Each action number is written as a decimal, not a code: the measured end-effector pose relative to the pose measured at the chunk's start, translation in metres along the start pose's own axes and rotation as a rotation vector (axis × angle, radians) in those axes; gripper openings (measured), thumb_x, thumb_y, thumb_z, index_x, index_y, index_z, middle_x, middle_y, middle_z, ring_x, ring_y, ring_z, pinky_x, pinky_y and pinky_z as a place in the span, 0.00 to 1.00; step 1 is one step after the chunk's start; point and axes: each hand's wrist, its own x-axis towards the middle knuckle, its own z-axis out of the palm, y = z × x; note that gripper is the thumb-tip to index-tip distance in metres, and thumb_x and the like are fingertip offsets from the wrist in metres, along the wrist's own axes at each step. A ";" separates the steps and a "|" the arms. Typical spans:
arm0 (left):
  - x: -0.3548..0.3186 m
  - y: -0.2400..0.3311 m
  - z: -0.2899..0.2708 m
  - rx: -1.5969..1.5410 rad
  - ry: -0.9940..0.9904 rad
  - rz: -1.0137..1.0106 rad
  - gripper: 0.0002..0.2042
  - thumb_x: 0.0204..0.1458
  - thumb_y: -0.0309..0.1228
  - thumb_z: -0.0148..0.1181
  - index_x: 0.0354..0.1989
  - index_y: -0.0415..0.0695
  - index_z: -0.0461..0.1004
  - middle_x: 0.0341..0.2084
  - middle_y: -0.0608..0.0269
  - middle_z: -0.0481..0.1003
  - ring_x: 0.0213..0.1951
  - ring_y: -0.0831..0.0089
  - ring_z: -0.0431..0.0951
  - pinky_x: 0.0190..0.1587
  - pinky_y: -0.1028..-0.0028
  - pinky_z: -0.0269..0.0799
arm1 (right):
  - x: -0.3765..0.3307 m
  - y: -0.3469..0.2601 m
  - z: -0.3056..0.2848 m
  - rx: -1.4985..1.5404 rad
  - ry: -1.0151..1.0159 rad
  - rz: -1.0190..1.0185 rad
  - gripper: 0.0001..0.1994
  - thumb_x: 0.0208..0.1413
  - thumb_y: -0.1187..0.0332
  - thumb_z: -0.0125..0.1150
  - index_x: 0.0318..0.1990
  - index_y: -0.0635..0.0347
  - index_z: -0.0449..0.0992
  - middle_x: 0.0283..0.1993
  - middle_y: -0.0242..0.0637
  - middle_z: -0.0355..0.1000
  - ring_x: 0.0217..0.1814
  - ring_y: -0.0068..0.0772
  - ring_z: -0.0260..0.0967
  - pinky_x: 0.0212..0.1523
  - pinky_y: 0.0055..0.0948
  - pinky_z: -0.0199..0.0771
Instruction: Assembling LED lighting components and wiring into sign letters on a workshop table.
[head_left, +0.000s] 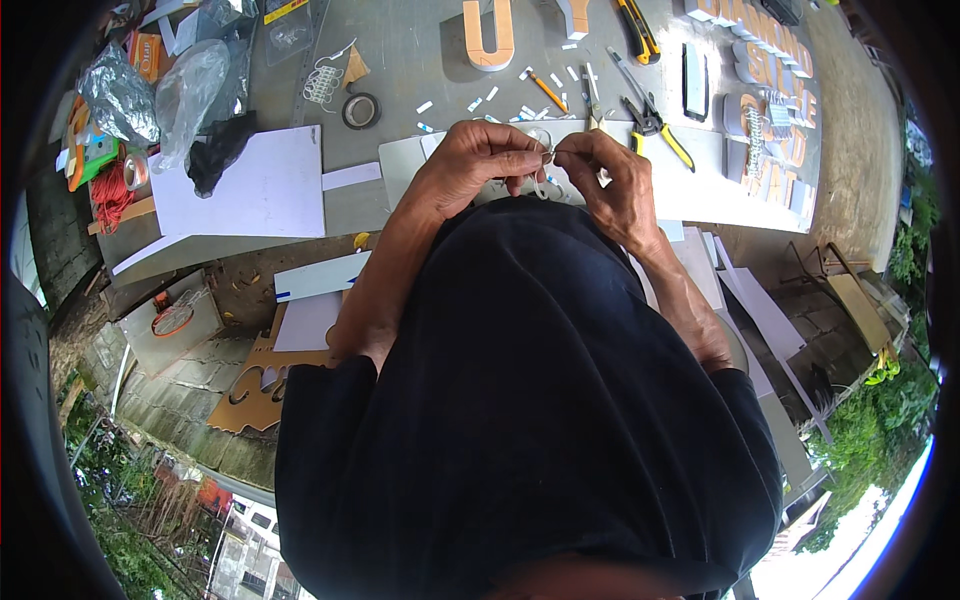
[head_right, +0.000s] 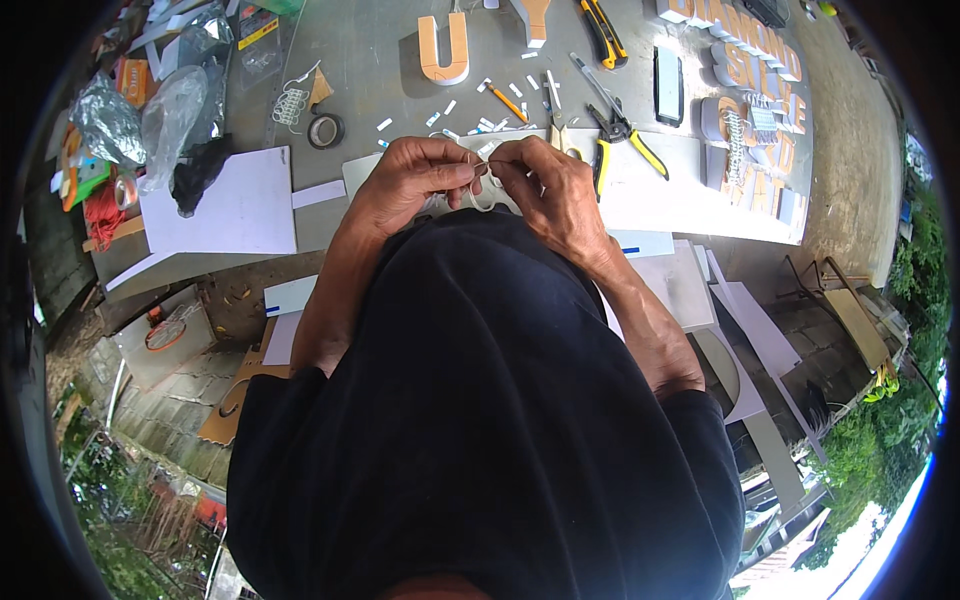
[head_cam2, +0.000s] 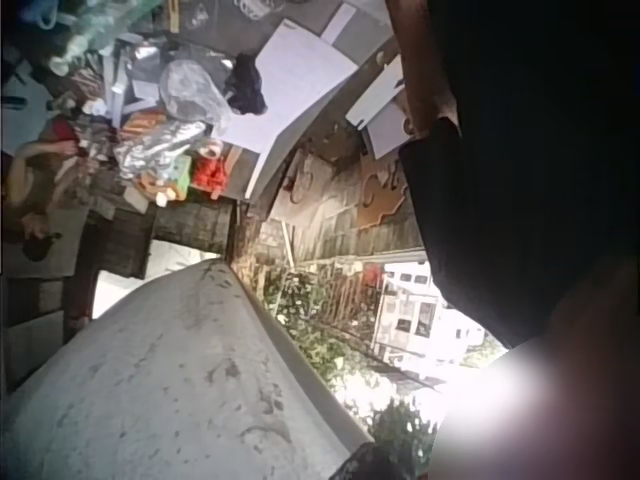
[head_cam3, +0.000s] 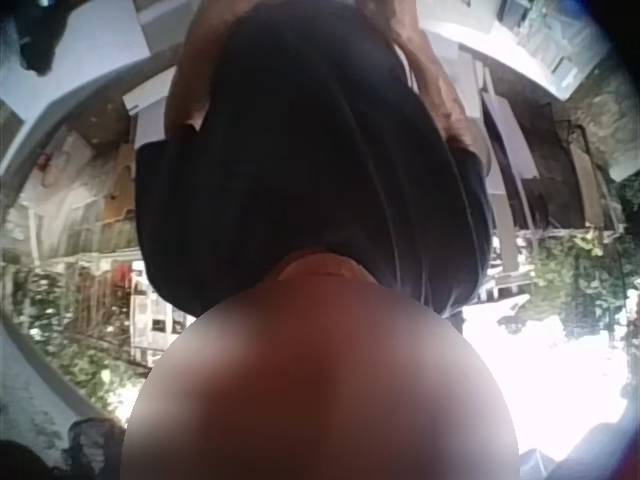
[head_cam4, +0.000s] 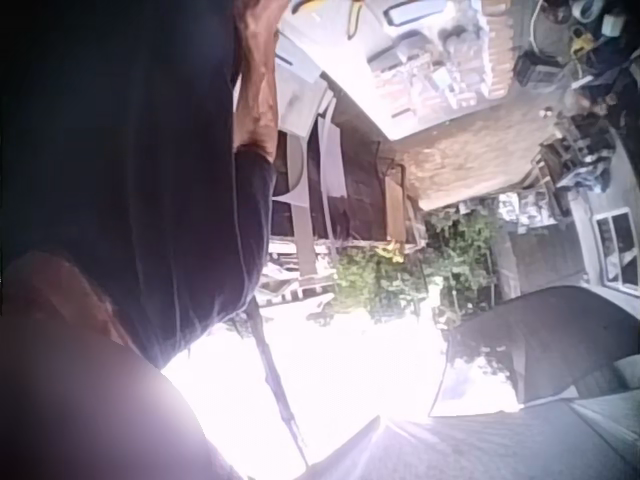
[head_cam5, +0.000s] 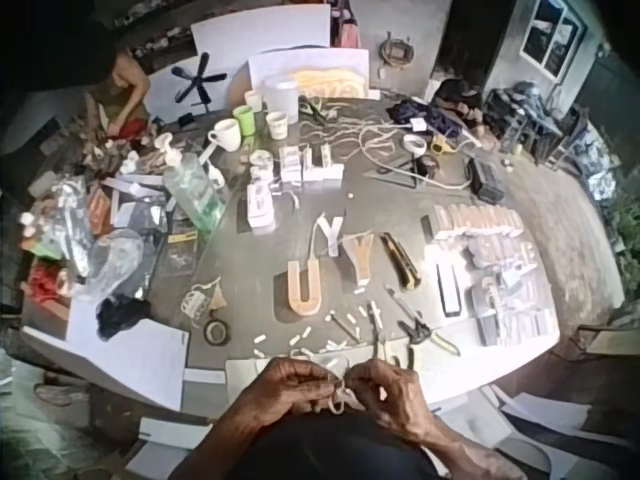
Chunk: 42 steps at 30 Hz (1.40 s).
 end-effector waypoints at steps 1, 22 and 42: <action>-0.002 0.000 0.001 -0.009 0.017 -0.006 0.09 0.56 0.29 0.64 0.38 0.35 0.81 0.28 0.57 0.80 0.26 0.77 0.75 0.31 0.75 0.73 | 0.000 -0.002 -0.002 0.030 -0.048 0.055 0.06 0.57 0.77 0.62 0.41 0.64 0.76 0.36 0.42 0.78 0.31 0.36 0.77 0.31 0.30 0.76; 0.002 0.002 0.002 0.079 0.119 0.081 0.05 0.51 0.25 0.65 0.34 0.37 0.81 0.26 0.61 0.79 0.30 0.76 0.79 0.30 0.75 0.73 | 0.006 -0.002 0.006 -0.029 0.032 -0.058 0.10 0.50 0.83 0.62 0.41 0.63 0.76 0.34 0.40 0.76 0.29 0.35 0.76 0.28 0.30 0.73; 0.004 0.001 0.001 -0.093 0.045 0.045 0.06 0.52 0.27 0.67 0.31 0.36 0.82 0.23 0.59 0.78 0.23 0.76 0.76 0.26 0.77 0.72 | 0.015 0.016 -0.006 0.409 -0.206 0.181 0.08 0.61 0.70 0.61 0.44 0.60 0.81 0.41 0.36 0.78 0.41 0.26 0.74 0.36 0.26 0.76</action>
